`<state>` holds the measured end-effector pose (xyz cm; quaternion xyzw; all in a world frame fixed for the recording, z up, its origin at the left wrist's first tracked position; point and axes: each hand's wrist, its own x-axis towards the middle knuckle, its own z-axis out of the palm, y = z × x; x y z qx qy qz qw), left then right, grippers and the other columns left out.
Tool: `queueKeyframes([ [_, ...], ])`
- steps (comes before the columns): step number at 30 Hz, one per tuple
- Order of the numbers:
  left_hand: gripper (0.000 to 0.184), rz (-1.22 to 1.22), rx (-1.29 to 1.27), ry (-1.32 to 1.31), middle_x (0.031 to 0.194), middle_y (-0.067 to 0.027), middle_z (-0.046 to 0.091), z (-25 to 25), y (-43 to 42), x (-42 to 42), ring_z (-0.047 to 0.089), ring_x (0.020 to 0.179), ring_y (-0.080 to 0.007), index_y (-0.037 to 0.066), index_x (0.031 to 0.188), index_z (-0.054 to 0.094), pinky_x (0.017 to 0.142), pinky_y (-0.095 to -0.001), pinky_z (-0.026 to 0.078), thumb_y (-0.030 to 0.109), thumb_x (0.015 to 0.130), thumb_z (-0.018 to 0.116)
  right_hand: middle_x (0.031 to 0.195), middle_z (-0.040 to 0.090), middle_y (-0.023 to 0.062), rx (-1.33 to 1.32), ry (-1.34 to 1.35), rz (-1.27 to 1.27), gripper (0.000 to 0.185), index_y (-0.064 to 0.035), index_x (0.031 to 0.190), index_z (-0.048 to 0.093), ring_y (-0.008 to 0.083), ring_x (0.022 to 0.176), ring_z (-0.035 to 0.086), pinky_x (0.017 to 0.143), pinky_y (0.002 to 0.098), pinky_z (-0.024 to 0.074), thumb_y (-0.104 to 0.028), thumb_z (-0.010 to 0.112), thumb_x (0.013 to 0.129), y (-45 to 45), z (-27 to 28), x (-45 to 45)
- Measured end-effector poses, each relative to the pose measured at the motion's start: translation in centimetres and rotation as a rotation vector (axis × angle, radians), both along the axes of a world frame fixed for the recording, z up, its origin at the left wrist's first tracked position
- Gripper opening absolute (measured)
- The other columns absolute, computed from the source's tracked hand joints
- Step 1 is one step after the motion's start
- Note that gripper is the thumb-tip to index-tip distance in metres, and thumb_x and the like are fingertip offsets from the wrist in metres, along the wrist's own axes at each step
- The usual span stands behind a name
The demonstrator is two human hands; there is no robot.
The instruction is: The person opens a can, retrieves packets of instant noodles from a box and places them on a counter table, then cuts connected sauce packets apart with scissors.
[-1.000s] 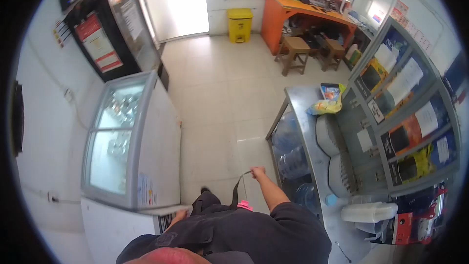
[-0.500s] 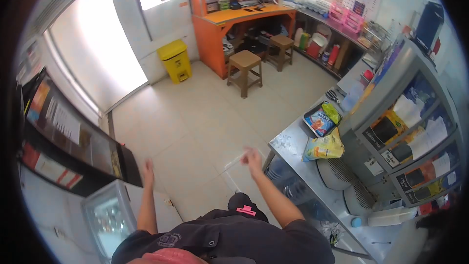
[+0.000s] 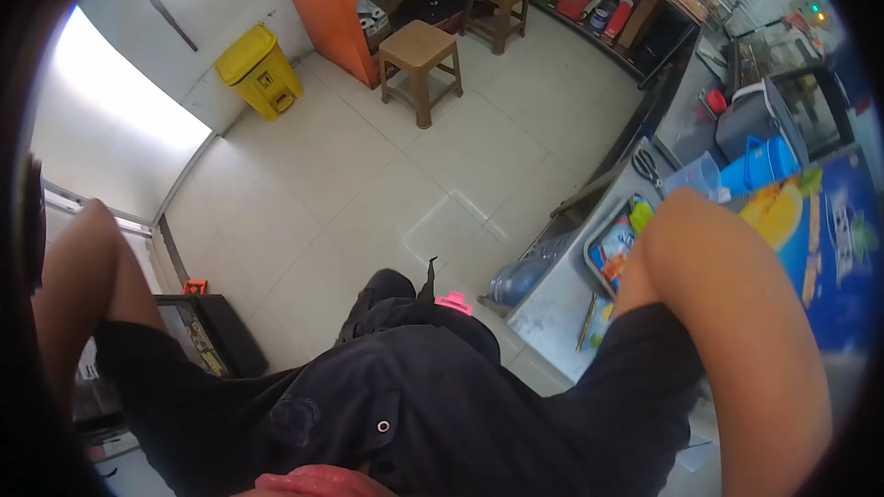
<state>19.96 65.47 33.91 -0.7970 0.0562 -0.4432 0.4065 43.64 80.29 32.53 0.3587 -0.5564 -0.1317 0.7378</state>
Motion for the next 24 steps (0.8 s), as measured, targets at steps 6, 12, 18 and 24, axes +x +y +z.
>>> queueKeyframes([
  [6, 0.031, -0.12, -0.007, -0.012, 0.118, -0.0112, 0.049, -0.7, 14.1, -6.5, 0.047, 0.109, -0.0207, -0.001, 0.116, 0.045, 0.096, -0.0342, 0.034, 0.014, 0.09, 0.04, 0.107, 0.052, 0.0117, 0.089, 0.032, -0.05, 0.033, -0.0044, 0.108, 0.048, 0.0189, 0.099, 0.051, 0.089, 0.0322, 0.038, -0.029, 0.045, 0.087, 10.4, -0.1, -7.2],
  [12, 0.031, -0.32, -0.007, 0.02, 0.117, -0.0105, 0.05, -0.2, 29.6, -12.6, 0.047, 0.109, -0.0206, 0.001, 0.115, 0.046, 0.095, -0.0347, 0.034, 0.015, 0.088, 0.044, 0.109, 0.052, 0.0111, 0.105, 0.043, -0.129, 0.031, -0.0044, 0.107, 0.049, 0.0179, 0.102, 0.049, 0.091, 0.0319, 0.0376, -0.027, 0.047, 0.086, 21.7, 0.4, -11.4],
  [18, 0.031, -0.602, -0.081, 0.031, 0.116, -0.0099, 0.05, 0.2, 48.8, -15.5, 0.047, 0.109, -0.0205, 0.003, 0.114, 0.047, 0.095, -0.0352, 0.035, 0.016, 0.086, 0.048, 0.111, 0.052, 0.0105, 0.086, 0.049, -0.399, 0.029, -0.0044, 0.106, 0.05, 0.017, 0.105, 0.048, 0.092, 0.0316, 0.0372, -0.025, 0.05, 0.085, 34.1, 0.6, -12.9],
  [24, 0.031, -0.83, -0.092, 0.07, 0.115, -0.0092, 0.051, -0.1, 66.1, -14.3, 0.047, 0.109, -0.0204, 0.005, 0.112, 0.048, 0.094, -0.0357, 0.036, 0.016, 0.084, 0.051, 0.113, 0.052, 0.0099, 0.157, 0.058, -0.588, 0.028, -0.0044, 0.105, 0.051, 0.016, 0.108, 0.047, 0.094, 0.0314, 0.0368, -0.023, 0.053, 0.084, 47.2, 0.5, -11.1],
])
